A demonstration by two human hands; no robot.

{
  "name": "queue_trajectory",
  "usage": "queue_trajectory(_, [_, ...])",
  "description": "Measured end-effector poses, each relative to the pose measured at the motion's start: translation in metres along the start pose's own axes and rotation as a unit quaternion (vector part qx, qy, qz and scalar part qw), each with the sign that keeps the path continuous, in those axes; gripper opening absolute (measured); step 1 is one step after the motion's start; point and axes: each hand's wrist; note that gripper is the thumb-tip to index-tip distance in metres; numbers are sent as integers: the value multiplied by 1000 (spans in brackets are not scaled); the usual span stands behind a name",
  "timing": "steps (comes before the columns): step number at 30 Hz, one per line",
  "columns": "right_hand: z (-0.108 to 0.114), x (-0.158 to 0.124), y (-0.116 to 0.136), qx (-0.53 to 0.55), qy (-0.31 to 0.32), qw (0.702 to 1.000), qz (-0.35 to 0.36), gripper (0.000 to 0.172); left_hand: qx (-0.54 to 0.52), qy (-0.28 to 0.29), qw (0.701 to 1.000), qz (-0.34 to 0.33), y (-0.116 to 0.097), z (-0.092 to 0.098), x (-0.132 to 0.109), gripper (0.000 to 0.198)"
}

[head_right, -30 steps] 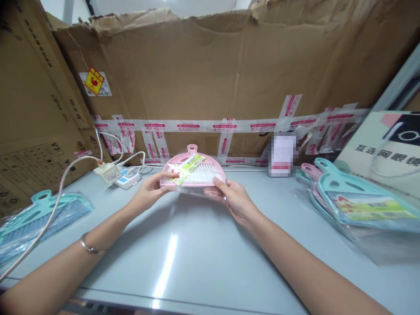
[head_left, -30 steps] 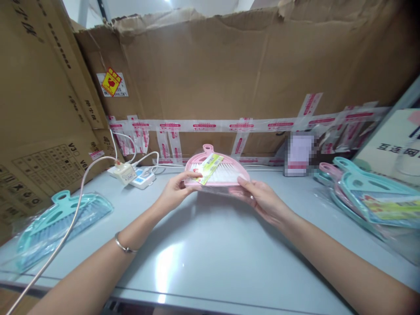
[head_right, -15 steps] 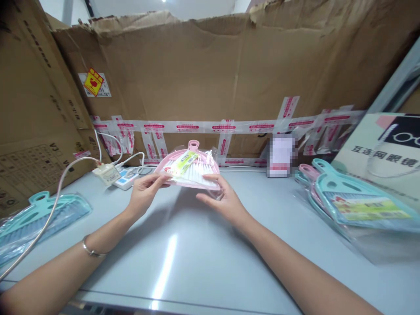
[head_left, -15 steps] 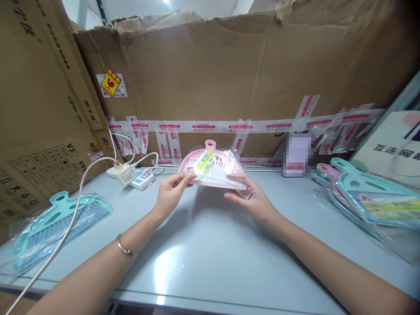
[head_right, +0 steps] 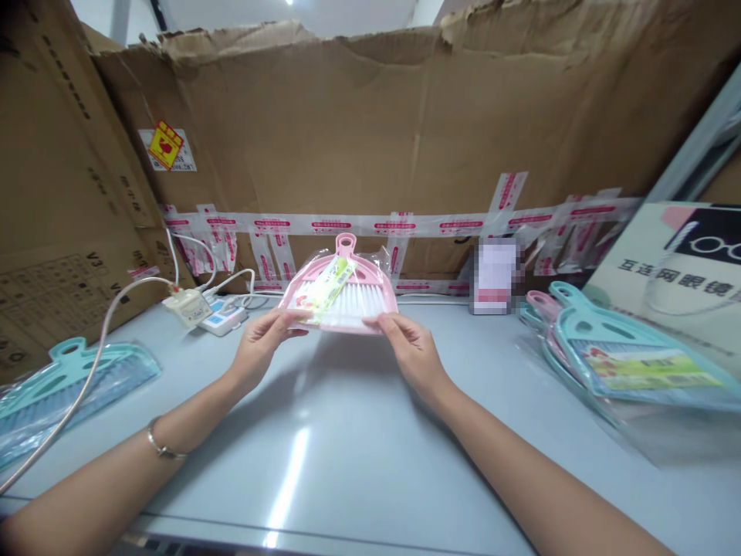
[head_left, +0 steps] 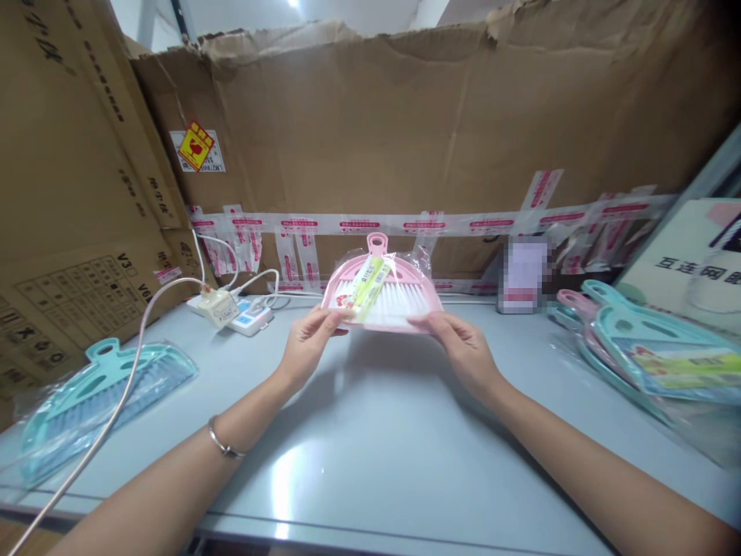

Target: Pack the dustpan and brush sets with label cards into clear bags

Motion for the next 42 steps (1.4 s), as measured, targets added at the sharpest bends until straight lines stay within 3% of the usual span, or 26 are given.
queue_trajectory(3, [0,-1,4,-21,4,1000,19,33,-17,24,999,17,-2,1,0,46])
queue_trajectory(6, [-2,-2,5,-15,-11,1000,22,29,-52,-10,997,58,-5,0,1,48])
queue_trajectory(10, [-1,-2,3,-25,-38,998,35,28,-75,11,987,144,-9,-3,2,79])
queue_trajectory(13, [2,-2,0,-15,-13,999,37,30,-117,5,970,211,-10,-4,2,64])
queue_trajectory(17, [3,-2,0,-11,86,996,10,42,-117,12,960,254,-8,-4,2,34])
queue_trajectory(20, [1,-4,9,-120,55,989,60,35,-142,-22,960,238,-7,-6,1,28])
queue_trajectory(22, [-2,-7,18,-234,-19,957,170,30,-161,-49,956,242,-7,-8,0,28])
queue_trajectory(24, [-5,-11,26,-324,-37,892,313,28,-168,-71,949,259,-9,-11,-2,27])
queue_trajectory(27, [-11,-17,33,-384,60,781,488,20,-167,-71,943,278,-11,-15,-4,24])
queue_trajectory(30, [-16,-19,31,-403,152,720,544,24,-172,-52,943,280,-13,-17,-7,24])
queue_trajectory(32, [-18,-18,27,-398,198,718,535,31,-174,-38,944,276,-14,-17,-8,28])
queue_trajectory(35, [-19,-18,21,-366,230,742,512,38,-178,-24,946,271,-14,-19,-9,31])
queue_trajectory(39, [-26,-23,18,-377,186,759,497,30,-187,-57,943,268,-11,-25,-10,32])
queue_trajectory(42, [-36,-31,16,-436,129,777,435,27,-191,-90,945,250,-5,-29,-13,37])
Point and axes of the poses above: each hand's wrist, its own x-axis towards the middle knuckle, its own z-axis out of the back of the hand, y = z × x, and after that the axes turned 6 degrees about z, right-handed
